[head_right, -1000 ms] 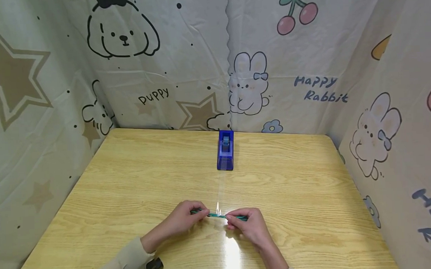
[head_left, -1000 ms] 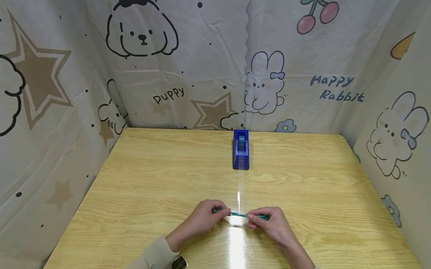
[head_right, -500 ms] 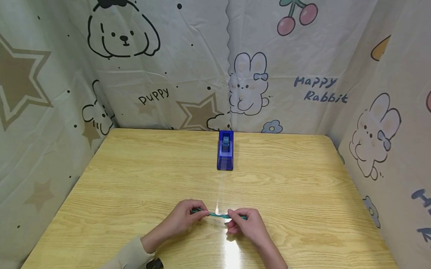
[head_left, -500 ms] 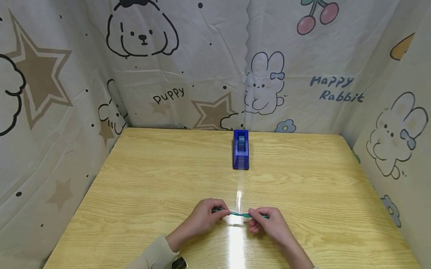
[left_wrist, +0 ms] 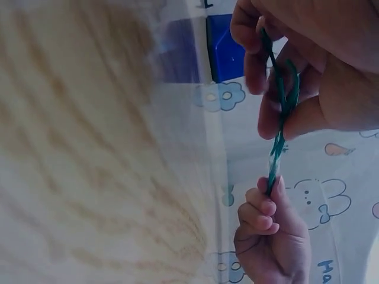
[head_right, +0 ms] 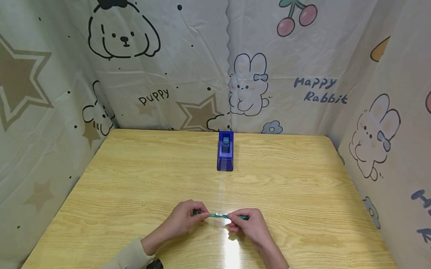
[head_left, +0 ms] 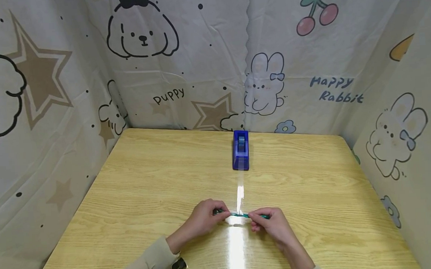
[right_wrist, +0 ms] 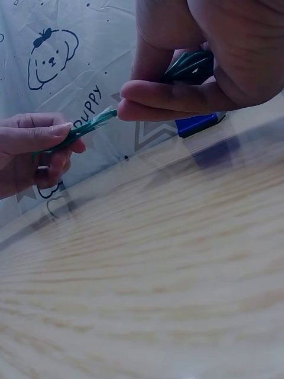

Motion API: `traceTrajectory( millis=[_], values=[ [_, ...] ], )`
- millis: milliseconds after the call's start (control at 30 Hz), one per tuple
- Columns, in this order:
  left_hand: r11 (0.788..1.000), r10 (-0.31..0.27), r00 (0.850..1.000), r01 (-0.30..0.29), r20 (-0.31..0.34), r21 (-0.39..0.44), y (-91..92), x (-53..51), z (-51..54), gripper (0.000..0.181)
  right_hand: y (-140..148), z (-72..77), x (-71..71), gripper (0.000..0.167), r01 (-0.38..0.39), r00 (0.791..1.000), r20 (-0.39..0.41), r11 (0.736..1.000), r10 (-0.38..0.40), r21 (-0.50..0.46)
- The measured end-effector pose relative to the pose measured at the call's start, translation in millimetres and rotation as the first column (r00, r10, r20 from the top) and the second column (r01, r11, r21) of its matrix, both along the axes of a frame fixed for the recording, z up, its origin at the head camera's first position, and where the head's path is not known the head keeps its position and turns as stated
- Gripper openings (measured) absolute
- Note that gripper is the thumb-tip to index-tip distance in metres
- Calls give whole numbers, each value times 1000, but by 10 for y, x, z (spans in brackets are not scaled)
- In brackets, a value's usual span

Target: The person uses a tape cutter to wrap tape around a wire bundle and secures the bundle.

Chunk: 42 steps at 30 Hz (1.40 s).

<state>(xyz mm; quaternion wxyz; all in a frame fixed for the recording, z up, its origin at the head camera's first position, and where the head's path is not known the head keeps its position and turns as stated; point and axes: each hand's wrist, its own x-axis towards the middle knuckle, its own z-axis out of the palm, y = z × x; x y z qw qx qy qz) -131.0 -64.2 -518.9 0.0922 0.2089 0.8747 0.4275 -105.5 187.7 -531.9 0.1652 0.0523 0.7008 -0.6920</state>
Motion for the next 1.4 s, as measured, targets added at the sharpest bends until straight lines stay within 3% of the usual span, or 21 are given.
traceTrajectory(
  millis=[167,300,500,667,833,1167,1400],
  values=[
    [997,-25,996,18,-90,-75,-10,-32,7,12,7,-7,5,28,0,1000,-17,1000,0,-21],
    [996,-56,993,47,-102,-81,-22,-66,24,14,11,-30,0,27,-2,1000,-25,999,2,-33],
    [1000,-27,999,27,-19,14,-29,-106,39,13,13,-49,-7,27,-8,999,-41,999,6,-46],
    [998,-69,995,69,72,-2,-41,-137,35,14,3,-41,-2,27,-10,998,-55,999,8,-33],
    [994,-101,989,104,107,-29,-32,-153,13,20,3,-39,1,27,-10,998,-67,1000,9,-16],
    [998,-63,997,62,42,18,-26,-120,-3,13,-2,-39,-6,28,-36,998,-51,999,36,-7],
    [999,-36,999,36,-34,-5,-3,-85,-4,9,-37,-12,-9,35,-59,998,-38,998,58,-10]
  ],
)
